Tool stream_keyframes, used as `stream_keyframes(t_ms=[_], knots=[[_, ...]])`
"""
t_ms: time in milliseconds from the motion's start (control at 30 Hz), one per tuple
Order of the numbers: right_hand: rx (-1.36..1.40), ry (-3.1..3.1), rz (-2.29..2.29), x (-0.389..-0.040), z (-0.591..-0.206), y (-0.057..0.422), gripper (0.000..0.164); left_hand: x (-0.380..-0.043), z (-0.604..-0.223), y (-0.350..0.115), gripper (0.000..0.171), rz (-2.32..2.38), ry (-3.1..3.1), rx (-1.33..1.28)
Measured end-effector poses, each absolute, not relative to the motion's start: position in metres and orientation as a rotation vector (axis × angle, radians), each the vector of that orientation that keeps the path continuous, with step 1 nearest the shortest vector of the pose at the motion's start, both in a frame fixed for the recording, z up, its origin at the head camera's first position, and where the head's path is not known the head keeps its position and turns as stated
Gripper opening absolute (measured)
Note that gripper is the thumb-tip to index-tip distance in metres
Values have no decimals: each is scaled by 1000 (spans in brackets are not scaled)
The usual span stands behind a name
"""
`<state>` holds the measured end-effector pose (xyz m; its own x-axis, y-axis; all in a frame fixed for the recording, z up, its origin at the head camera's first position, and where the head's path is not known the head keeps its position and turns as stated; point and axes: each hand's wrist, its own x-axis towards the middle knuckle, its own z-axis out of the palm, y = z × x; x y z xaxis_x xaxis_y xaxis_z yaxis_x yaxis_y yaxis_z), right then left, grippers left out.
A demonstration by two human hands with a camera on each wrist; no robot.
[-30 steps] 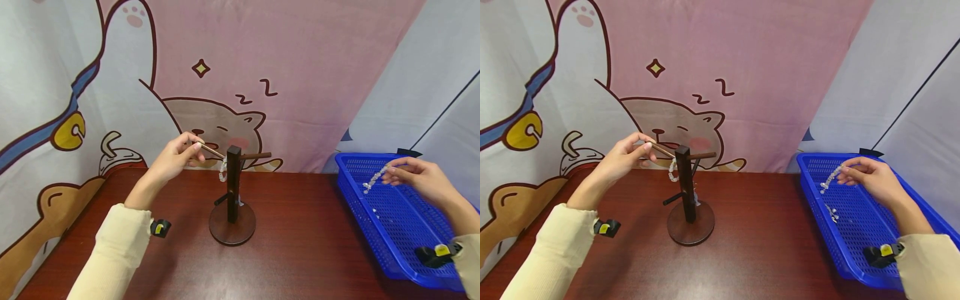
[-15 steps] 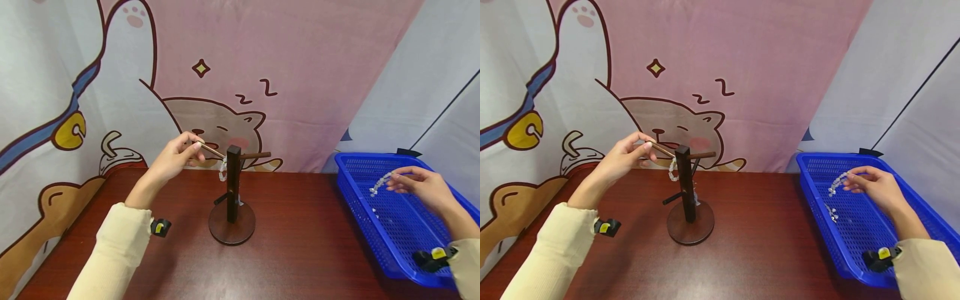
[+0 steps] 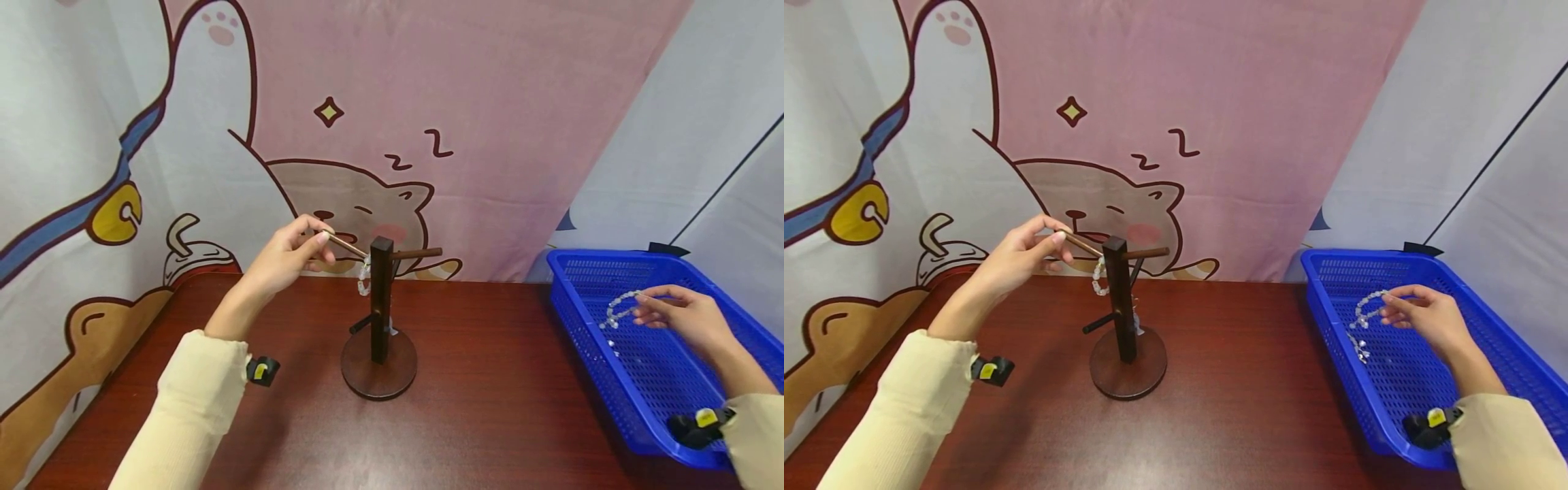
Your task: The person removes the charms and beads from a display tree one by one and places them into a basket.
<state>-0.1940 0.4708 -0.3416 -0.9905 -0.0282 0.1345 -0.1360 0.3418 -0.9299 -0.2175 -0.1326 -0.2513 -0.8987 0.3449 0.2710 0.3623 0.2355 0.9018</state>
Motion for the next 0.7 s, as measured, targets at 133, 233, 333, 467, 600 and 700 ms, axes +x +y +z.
stream_keyframes(t_ms=[133,233,333,467,600,700], knots=[[171,-2467,1791,-202,-358,487,12,-218,-252,-133,23,-1799,-2464,-697],[154,-2468,1793,-209,-366,497,12,-218,-252,-133,23,-1806,-2462,-697],[125,-2516,1712,-217,-376,509,10,-218,-252,-133,23,-1803,-2460,-703],[85,-2565,1623,-223,-386,520,10,-217,-251,-133,22,-1796,-2469,-705],[65,-2563,1624,-212,-372,504,11,-217,-251,-133,22,-1791,-2483,-693],[60,-2555,1644,-200,-351,480,17,-217,-251,-133,21,-1793,-2482,-686]])
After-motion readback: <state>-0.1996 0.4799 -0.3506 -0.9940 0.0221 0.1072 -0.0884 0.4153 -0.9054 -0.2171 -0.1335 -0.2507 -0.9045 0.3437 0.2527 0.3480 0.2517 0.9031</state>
